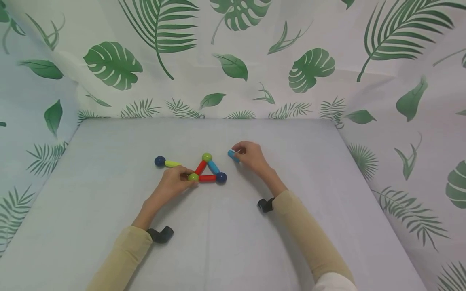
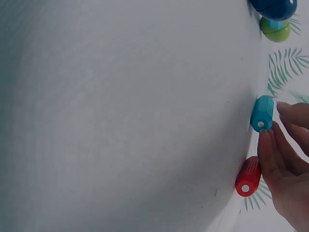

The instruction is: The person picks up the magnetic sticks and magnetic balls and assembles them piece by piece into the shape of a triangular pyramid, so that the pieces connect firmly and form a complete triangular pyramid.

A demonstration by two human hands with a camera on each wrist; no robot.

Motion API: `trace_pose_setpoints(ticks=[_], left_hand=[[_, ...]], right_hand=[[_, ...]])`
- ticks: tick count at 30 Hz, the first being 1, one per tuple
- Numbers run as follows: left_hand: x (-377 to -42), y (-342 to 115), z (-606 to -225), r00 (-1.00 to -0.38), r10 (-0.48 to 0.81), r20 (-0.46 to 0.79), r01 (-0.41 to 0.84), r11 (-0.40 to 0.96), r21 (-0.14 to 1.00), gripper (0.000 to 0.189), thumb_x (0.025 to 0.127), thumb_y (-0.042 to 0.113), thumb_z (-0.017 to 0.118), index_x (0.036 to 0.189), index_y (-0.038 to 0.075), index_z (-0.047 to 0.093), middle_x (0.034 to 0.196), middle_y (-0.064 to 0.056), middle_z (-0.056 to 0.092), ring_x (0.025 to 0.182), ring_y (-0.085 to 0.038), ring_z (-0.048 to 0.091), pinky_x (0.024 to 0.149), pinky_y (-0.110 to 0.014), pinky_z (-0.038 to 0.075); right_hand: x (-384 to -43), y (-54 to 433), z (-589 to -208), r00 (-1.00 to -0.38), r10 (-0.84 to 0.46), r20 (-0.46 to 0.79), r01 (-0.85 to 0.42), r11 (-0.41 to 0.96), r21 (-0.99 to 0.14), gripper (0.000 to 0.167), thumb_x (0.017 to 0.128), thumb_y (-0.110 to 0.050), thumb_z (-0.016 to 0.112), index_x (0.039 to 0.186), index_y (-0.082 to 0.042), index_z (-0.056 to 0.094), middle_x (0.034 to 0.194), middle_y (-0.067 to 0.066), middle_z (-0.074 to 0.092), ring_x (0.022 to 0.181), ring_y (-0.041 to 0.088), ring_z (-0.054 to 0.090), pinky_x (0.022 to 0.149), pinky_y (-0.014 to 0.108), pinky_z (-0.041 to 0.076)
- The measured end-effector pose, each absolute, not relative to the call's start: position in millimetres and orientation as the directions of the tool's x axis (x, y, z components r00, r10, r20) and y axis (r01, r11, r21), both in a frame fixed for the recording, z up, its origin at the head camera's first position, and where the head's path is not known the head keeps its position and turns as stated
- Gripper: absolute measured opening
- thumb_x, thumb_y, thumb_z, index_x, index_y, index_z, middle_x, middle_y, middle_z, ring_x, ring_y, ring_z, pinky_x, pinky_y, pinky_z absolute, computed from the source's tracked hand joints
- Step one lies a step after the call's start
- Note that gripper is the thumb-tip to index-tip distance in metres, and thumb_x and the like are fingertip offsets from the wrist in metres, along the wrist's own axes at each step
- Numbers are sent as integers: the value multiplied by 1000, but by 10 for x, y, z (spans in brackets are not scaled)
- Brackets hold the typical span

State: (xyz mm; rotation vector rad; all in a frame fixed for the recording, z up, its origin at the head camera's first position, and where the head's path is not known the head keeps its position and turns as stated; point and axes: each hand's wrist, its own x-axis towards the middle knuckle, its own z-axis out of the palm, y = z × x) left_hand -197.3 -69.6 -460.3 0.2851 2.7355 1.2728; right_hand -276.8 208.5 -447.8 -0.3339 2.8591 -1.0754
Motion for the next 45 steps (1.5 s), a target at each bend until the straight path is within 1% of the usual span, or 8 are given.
trace_pose_setpoints(ticks=[4, 10, 16, 21, 28, 34, 40, 45], left_hand=[[-1973, -687, -4608, -977, 214, -21, 122, 632, 765, 38, 84, 12, 85, 115, -5, 73, 102, -15, 73, 85, -20, 63, 77, -32, 56], [-1965, -683, -4598, -978, 206, -27, 112, 634, 765, 37, 85, 12, 84, 116, -5, 73, 102, -14, 72, 86, -21, 63, 78, -34, 56], [-1965, -685, -4584, -978, 206, -35, 106, 634, 766, 37, 85, 12, 84, 116, -5, 73, 103, -15, 72, 87, -21, 63, 79, -34, 56], [-1968, -692, -4579, -978, 205, -39, 102, 634, 767, 38, 84, 12, 85, 116, -5, 73, 102, -15, 73, 86, -21, 63, 78, -33, 56], [-1976, -690, -4591, -977, 206, -48, 96, 636, 766, 37, 85, 12, 84, 116, -4, 73, 100, -13, 73, 85, -20, 62, 76, -31, 54], [-1977, -679, -4594, -978, 201, -63, 79, 629, 773, 37, 85, 12, 84, 117, -3, 74, 100, -13, 72, 85, -20, 61, 76, -31, 54], [-1990, -680, -4604, -977, 204, -62, 81, 624, 777, 36, 85, 13, 84, 116, -3, 74, 99, -12, 72, 84, -19, 62, 76, -31, 55], [-1985, -690, -4592, -977, 200, -74, 69, 622, 780, 36, 85, 14, 84, 116, -2, 74, 98, -11, 72, 84, -19, 62, 76, -31, 54]], right_hand=[[-2779, 2066, -4503, -971, -239, -3, -183, 752, -633, 29, 95, -9, 72, 122, -1, 71, 118, 18, 73, 104, 31, 69, 86, 42, 58], [-2792, 2017, -4533, -961, -277, -21, -217, 795, -567, 35, 92, -6, 73, 126, 1, 67, 119, 19, 71, 108, 32, 67, 91, 43, 57], [-2771, 1990, -4533, -949, -316, 17, -277, 803, -528, 37, 92, -3, 71, 128, 2, 66, 120, 19, 71, 110, 33, 67, 95, 45, 56], [-2763, 1958, -4527, -937, -346, 44, -311, 773, -553, 39, 92, -1, 71, 130, 2, 65, 121, 20, 71, 110, 34, 68, 96, 45, 56], [-2746, 1886, -4492, -932, -359, 45, -314, 741, -594, 42, 91, -1, 72, 132, 1, 63, 122, 19, 70, 110, 33, 68, 96, 44, 57], [-2715, 1820, -4452, -927, -370, 57, -311, 678, -665, 37, 91, -2, 73, 127, 2, 66, 120, 18, 71, 111, 32, 68, 97, 42, 58], [-2680, 1726, -4398, -923, -382, 51, -295, 614, -732, 32, 93, -5, 72, 125, -3, 67, 121, 13, 71, 116, 29, 68, 99, 39, 56], [-2659, 1647, -4350, -903, -424, 77, -325, 553, -767, 32, 94, -5, 73, 125, -5, 67, 122, 12, 71, 118, 29, 69, 101, 39, 56]])
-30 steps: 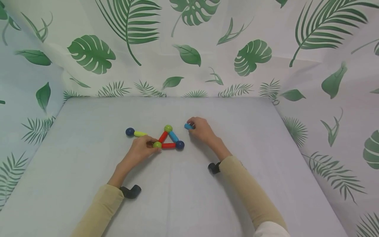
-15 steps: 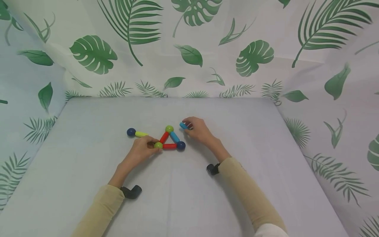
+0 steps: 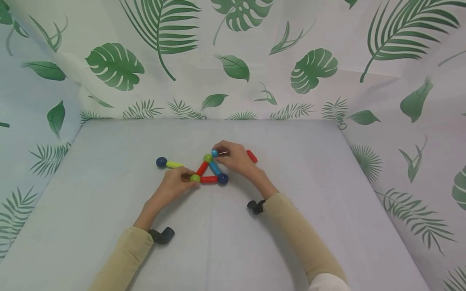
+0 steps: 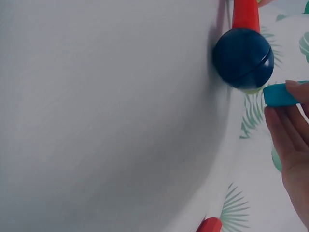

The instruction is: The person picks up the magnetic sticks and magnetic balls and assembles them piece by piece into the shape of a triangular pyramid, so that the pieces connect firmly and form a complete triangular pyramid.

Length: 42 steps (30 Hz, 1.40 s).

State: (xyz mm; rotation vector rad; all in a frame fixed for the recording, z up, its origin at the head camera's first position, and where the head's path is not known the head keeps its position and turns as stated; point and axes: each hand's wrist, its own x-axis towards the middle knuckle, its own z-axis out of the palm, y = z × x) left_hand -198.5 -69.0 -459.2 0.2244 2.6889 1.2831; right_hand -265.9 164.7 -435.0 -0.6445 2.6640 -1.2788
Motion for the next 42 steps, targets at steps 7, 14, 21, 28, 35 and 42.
trace_pose_setpoints(ticks=[7, 14, 21, 28, 35, 42], left_hand=[[-1989, -683, -4587, -974, 214, -78, 71, 610, 789, 33, 86, 13, 83, 115, -2, 74, 98, -11, 73, 84, -18, 63, 77, -31, 55], [-1986, -675, -4595, -975, 218, -49, 97, 609, 787, 34, 86, 12, 84, 114, -4, 74, 96, -11, 73, 83, -19, 63, 76, -31, 55], [-1980, -673, -4593, -975, 221, -38, 107, 608, 786, 34, 86, 12, 84, 114, -4, 74, 97, -12, 73, 83, -19, 63, 76, -32, 55], [-1969, -671, -4577, -974, 224, -42, 107, 611, 784, 36, 86, 13, 84, 115, -4, 73, 98, -13, 73, 84, -20, 63, 77, -32, 55], [-1967, -677, -4575, -975, 212, -67, 80, 615, 785, 36, 86, 13, 83, 117, -3, 72, 99, -12, 73, 85, -20, 62, 79, -33, 56], [-1967, -689, -4580, -976, 204, -82, 64, 618, 784, 37, 87, 13, 82, 119, -2, 71, 101, -12, 72, 87, -21, 62, 80, -33, 56]], right_hand=[[-2653, 1597, -4363, -881, -459, 114, -363, 501, -786, 30, 94, -3, 72, 123, -8, 67, 121, 8, 71, 119, 26, 69, 101, 38, 55], [-2653, 1577, -4393, -864, -489, 120, -377, 469, -799, 26, 96, -3, 69, 121, -9, 69, 119, 7, 72, 118, 25, 69, 100, 37, 56], [-2652, 1573, -4395, -860, -496, 119, -385, 478, -789, 26, 97, -5, 69, 123, -9, 70, 119, 7, 73, 118, 25, 70, 100, 37, 56], [-2653, 1563, -4386, -859, -503, 98, -381, 499, -778, 32, 98, -6, 69, 129, -7, 70, 126, 9, 72, 118, 27, 70, 100, 39, 55], [-2635, 1652, -4352, -890, -449, 80, -351, 564, -747, 31, 97, -7, 69, 128, -9, 71, 125, 9, 73, 114, 26, 71, 99, 38, 57], [-2650, 1795, -4361, -908, -411, 83, -339, 604, -721, 30, 96, -6, 70, 126, -6, 70, 123, 11, 73, 112, 26, 70, 99, 41, 57]])
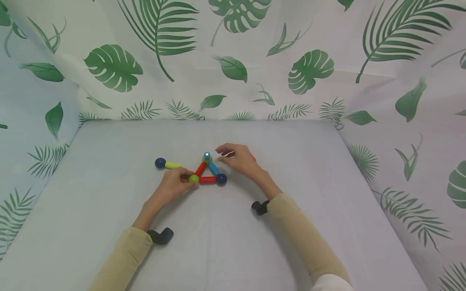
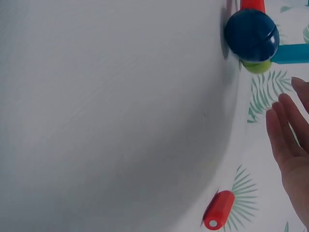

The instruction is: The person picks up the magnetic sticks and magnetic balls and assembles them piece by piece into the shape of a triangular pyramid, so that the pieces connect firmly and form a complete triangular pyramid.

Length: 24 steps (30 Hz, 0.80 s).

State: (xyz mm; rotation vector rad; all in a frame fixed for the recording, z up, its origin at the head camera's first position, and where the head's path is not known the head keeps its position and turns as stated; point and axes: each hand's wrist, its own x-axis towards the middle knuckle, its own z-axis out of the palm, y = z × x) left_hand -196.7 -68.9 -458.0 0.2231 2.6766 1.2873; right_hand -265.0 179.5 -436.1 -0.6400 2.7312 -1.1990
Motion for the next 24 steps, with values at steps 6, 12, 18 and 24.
trace_pose_setpoints(ticks=[6, 12, 18, 24], left_hand=[[-1960, -693, -4587, -976, 203, -79, 67, 623, 779, 37, 87, 12, 82, 119, -2, 71, 100, -12, 72, 87, -21, 61, 80, -33, 56], [-1956, -687, -4584, -976, 207, -71, 74, 620, 781, 38, 87, 12, 82, 120, -2, 71, 99, -12, 71, 86, -21, 61, 78, -33, 55], [-1950, -701, -4569, -976, 199, -83, 60, 621, 781, 39, 87, 12, 82, 121, -1, 71, 102, -12, 73, 88, -22, 64, 78, -33, 56], [-1948, -706, -4566, -979, 185, -89, 44, 611, 791, 37, 87, 13, 82, 120, 0, 72, 103, -12, 74, 90, -23, 66, 80, -34, 57]], right_hand=[[-2656, 1933, -4370, -922, -376, 95, -331, 632, -701, 28, 97, -10, 70, 124, -5, 71, 119, 10, 74, 108, 25, 69, 97, 41, 57], [-2651, 2097, -4386, -944, -319, 84, -284, 657, -699, 28, 97, -13, 71, 125, -6, 71, 117, 9, 74, 104, 25, 66, 94, 41, 56], [-2661, 2237, -4410, -963, -260, 76, -240, 686, -687, 28, 97, -14, 71, 124, -8, 72, 115, 8, 74, 102, 24, 65, 94, 41, 55], [-2668, 2365, -4420, -972, -220, 83, -215, 690, -691, 28, 97, -10, 70, 124, -5, 71, 112, 13, 73, 99, 27, 68, 83, 34, 57]])
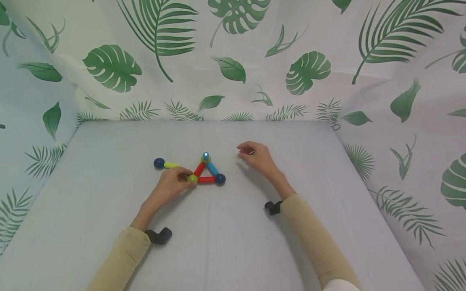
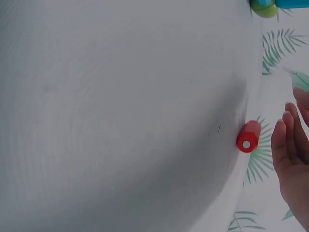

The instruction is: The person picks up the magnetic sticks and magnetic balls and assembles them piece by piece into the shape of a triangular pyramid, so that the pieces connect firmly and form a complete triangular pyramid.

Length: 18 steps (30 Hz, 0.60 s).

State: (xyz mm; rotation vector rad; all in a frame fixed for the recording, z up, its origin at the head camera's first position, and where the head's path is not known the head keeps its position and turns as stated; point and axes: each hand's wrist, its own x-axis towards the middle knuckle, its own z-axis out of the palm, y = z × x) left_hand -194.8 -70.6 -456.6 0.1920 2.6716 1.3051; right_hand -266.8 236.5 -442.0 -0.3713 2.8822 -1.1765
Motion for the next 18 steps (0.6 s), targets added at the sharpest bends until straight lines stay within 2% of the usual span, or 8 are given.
trace_pose_setpoints(ticks=[4, 9, 13, 18], left_hand=[[-1954, -709, -4562, -978, 191, -79, 54, 606, 794, 35, 86, 12, 82, 118, -1, 73, 103, -12, 74, 90, -22, 67, 78, -34, 57], [-1965, -719, -4569, -978, 197, -74, 60, 599, 798, 33, 87, 12, 82, 116, -1, 73, 102, -12, 74, 89, -21, 67, 78, -33, 57], [-1969, -722, -4574, -977, 199, -75, 60, 597, 800, 33, 87, 12, 82, 116, 0, 73, 101, -11, 74, 89, -21, 66, 77, -33, 56], [-1969, -723, -4577, -977, 202, -72, 63, 593, 803, 32, 87, 12, 82, 116, 0, 73, 102, -11, 74, 89, -21, 66, 78, -33, 56]], right_hand=[[-2674, 2431, -4423, -981, -183, 69, -179, 700, -692, 28, 96, -11, 72, 124, -5, 71, 112, 13, 72, 99, 28, 67, 75, 29, 54], [-2692, 2478, -4454, -990, -142, 29, -123, 722, -681, 30, 96, -17, 73, 125, -8, 70, 115, 13, 71, 104, 29, 65, 75, 29, 54], [-2710, 2504, -4481, -993, -121, -2, -87, 727, -681, 30, 98, -18, 71, 125, -7, 69, 119, 15, 70, 107, 30, 64, 79, 32, 55], [-2728, 2530, -4500, -993, -100, -56, -37, 747, -663, 34, 97, -18, 72, 127, -3, 67, 122, 19, 69, 112, 34, 64, 90, 43, 56]])
